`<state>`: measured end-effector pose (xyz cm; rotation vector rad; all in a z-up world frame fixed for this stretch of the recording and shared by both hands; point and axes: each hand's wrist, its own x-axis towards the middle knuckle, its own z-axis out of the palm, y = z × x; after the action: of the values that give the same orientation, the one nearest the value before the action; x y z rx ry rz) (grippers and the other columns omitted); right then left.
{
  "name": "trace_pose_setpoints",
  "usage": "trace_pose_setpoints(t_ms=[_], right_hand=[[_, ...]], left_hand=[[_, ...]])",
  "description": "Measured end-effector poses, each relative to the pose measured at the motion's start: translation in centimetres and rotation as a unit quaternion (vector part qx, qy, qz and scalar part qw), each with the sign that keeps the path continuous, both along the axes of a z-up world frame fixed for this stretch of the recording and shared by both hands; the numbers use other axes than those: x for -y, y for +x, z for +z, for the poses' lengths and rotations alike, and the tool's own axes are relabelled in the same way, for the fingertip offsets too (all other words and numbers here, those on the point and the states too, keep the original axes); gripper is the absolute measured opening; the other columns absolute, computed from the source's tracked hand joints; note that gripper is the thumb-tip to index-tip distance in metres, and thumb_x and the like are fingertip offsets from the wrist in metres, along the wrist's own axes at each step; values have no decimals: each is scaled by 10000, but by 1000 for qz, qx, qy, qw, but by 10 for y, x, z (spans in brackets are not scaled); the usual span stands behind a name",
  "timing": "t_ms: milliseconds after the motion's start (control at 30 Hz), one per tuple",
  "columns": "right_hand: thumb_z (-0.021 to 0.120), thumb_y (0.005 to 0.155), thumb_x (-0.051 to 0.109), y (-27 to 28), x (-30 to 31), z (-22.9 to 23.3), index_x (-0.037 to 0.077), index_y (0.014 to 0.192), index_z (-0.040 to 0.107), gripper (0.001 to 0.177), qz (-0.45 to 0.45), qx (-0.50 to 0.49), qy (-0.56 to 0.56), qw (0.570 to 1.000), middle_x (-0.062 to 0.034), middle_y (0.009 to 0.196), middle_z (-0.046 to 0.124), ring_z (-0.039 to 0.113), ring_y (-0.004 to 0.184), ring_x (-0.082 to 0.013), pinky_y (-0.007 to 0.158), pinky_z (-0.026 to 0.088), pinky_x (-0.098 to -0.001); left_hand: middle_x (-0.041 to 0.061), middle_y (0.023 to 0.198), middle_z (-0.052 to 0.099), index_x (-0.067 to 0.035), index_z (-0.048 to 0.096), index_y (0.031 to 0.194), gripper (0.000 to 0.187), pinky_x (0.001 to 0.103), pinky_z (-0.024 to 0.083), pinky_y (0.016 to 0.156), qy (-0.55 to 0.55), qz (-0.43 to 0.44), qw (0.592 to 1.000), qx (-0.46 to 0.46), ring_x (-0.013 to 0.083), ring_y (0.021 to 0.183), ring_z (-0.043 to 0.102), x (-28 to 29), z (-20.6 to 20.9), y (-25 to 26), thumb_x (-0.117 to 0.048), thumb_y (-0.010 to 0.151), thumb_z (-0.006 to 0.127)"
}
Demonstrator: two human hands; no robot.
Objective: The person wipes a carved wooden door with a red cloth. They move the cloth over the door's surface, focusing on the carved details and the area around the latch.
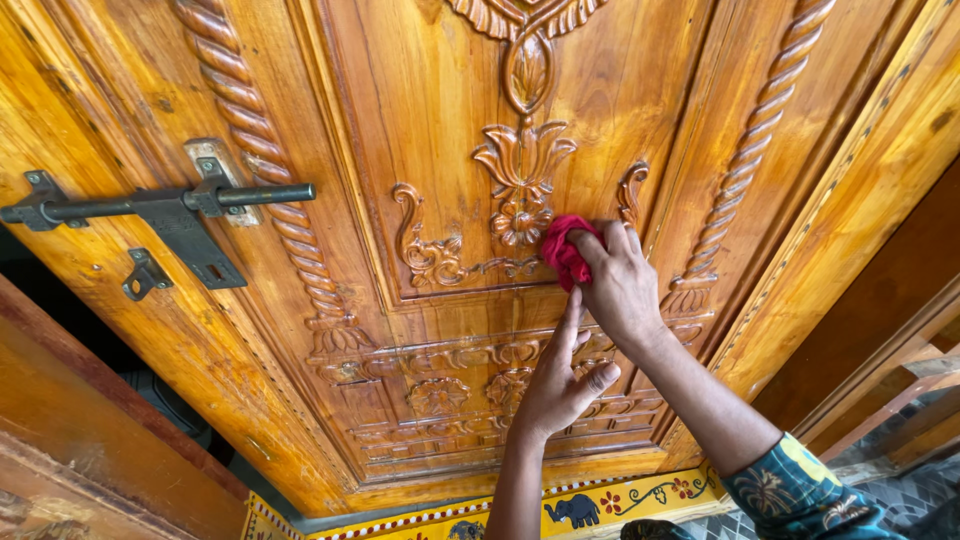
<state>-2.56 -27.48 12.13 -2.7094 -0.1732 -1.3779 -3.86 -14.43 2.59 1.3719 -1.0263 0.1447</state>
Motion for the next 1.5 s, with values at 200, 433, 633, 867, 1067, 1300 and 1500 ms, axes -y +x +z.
trace_pose_setpoints(t_ms=[200,433,633,867,1067,1300,1500], right_hand=[[831,849,75,6,15,37,121,1192,757,354,-40,159,-26,986,-141,1294,620,582,1119,-313,841,552,-395],[824,791,-2,16,26,22,122,1196,737,433,-19,224,33,974,-157,1355,614,562,1229,-366,1041,503,-456],[770,766,-48,19,32,-52,96,1204,737,462,-37,201,151,967,-175,1317,613,574,1221,-386,1058,479,-457],[774,860,-16,20,38,-95,78,1199,724,356,17,177,298,938,-182,1286,595,590,1196,-344,1019,511,-422],[706,927,-101,43,75,-27,77,1380,612,495,9,312,202,928,-158,1299,589,594,1235,-320,1075,520,-427],[706,818,-78,30,82,6,19,1242,538,467,-36,241,181,953,-217,1318,541,544,1250,-426,1091,461,-495],[738,754,-25,22,82,-70,36,1206,590,479,-87,160,235,955,-235,1322,535,531,1257,-440,1054,472,-496]], left_hand=[[221,1766,198,-7,117,1684,1157,494,360,1255,-12,-40,999,2,359,1631,249,5,7,-7,-761,916,543],[268,1758,220,5,98,1697,1226,484,376,1248,41,-64,997,16,383,1631,266,19,3,-17,-795,874,525],[292,1738,164,13,25,1667,1224,441,410,1194,72,-67,995,-1,395,1596,283,23,-10,-8,-730,890,613],[300,1745,193,-8,72,1693,1186,466,378,1234,103,-57,993,-9,397,1611,270,24,-16,-2,-693,904,633],[295,1774,122,-1,32,1694,1184,459,362,1250,65,-127,989,-32,389,1598,307,39,-4,-25,-682,920,614],[311,1804,103,50,9,1695,1157,451,179,1362,34,-143,989,-11,382,1691,166,57,-1,-37,-592,979,652],[301,1790,14,23,-24,1691,1150,484,118,1344,44,-106,993,-21,387,1683,16,72,-24,-29,-514,961,684]])
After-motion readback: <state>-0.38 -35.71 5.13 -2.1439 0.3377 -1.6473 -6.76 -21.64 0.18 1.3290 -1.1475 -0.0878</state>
